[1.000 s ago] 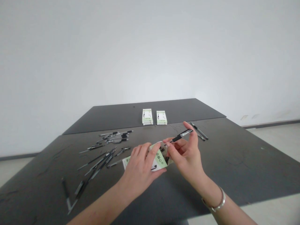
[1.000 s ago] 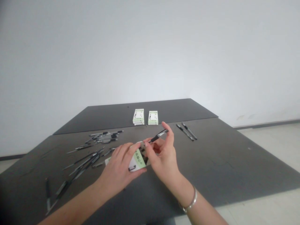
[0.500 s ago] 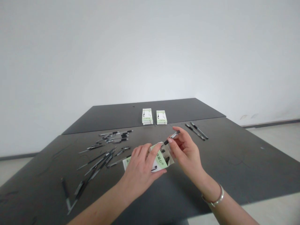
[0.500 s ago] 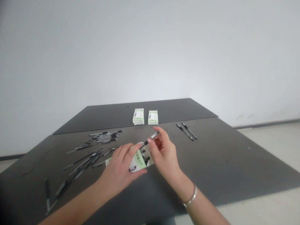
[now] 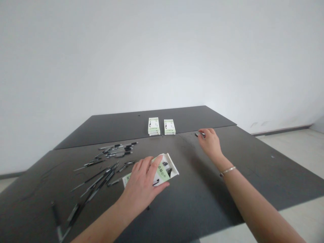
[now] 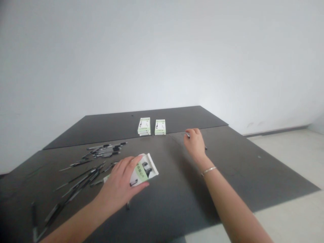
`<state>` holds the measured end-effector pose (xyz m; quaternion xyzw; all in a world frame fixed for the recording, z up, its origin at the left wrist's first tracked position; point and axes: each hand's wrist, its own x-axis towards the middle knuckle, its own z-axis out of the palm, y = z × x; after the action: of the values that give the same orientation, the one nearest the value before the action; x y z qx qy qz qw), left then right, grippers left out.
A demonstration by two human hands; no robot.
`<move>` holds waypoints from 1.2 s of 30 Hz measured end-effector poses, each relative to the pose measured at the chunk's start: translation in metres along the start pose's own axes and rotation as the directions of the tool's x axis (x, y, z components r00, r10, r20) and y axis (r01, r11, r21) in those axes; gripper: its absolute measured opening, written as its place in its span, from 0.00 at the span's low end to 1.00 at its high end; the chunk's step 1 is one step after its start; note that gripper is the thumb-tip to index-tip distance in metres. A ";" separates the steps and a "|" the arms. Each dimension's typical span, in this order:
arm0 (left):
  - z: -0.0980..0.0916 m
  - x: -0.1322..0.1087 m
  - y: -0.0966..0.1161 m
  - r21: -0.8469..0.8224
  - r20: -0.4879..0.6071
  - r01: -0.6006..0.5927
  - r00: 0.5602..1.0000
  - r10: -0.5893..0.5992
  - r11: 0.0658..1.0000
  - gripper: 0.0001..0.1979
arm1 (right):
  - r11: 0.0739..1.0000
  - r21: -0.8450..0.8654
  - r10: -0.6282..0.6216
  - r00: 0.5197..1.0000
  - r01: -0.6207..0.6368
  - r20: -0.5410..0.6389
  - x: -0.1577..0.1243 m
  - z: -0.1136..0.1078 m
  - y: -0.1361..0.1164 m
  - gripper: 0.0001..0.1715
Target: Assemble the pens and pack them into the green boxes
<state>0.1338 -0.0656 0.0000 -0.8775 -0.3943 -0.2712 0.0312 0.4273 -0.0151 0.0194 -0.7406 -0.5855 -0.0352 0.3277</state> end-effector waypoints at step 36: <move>-0.022 -0.006 0.023 -0.037 -0.127 -0.081 0.989 0.076 0.996 0.38 | 0.300 0.954 -0.162 0.985 -0.001 0.052 -0.091 -0.037 -0.105 0.06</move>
<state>0.1365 -0.0913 0.0191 -0.8741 -0.3509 -0.3325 0.0482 0.3178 -0.1016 0.0553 -0.3748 -0.5509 0.3517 0.6575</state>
